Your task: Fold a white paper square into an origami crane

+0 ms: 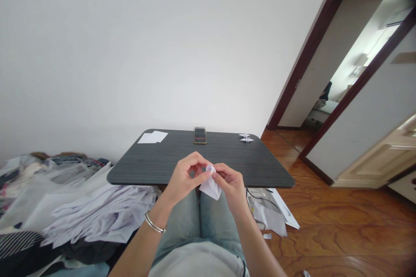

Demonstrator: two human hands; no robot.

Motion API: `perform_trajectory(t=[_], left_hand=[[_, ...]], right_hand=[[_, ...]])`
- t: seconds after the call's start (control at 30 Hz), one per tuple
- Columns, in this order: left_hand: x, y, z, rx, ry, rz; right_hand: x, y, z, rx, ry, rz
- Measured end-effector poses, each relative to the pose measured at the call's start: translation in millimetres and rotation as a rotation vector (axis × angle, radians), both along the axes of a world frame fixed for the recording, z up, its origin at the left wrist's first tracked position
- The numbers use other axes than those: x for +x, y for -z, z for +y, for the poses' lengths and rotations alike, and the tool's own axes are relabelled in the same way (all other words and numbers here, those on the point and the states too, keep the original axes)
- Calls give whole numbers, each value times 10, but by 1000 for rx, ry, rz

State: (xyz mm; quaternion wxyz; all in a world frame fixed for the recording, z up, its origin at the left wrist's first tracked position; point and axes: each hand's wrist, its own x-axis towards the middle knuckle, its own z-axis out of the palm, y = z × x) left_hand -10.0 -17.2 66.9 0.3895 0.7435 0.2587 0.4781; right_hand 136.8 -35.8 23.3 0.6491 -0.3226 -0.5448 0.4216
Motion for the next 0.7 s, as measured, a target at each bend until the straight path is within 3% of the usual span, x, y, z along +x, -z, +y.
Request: perform_trajectory(t=[0.3, 0.7], left_hand=[[6, -1, 6, -1, -34, -25], [28, 72, 36, -8, -78, -84]], right_hand=[[7, 17, -9, -5, 27, 24], [-21, -16, -26, -111, -71, 138]])
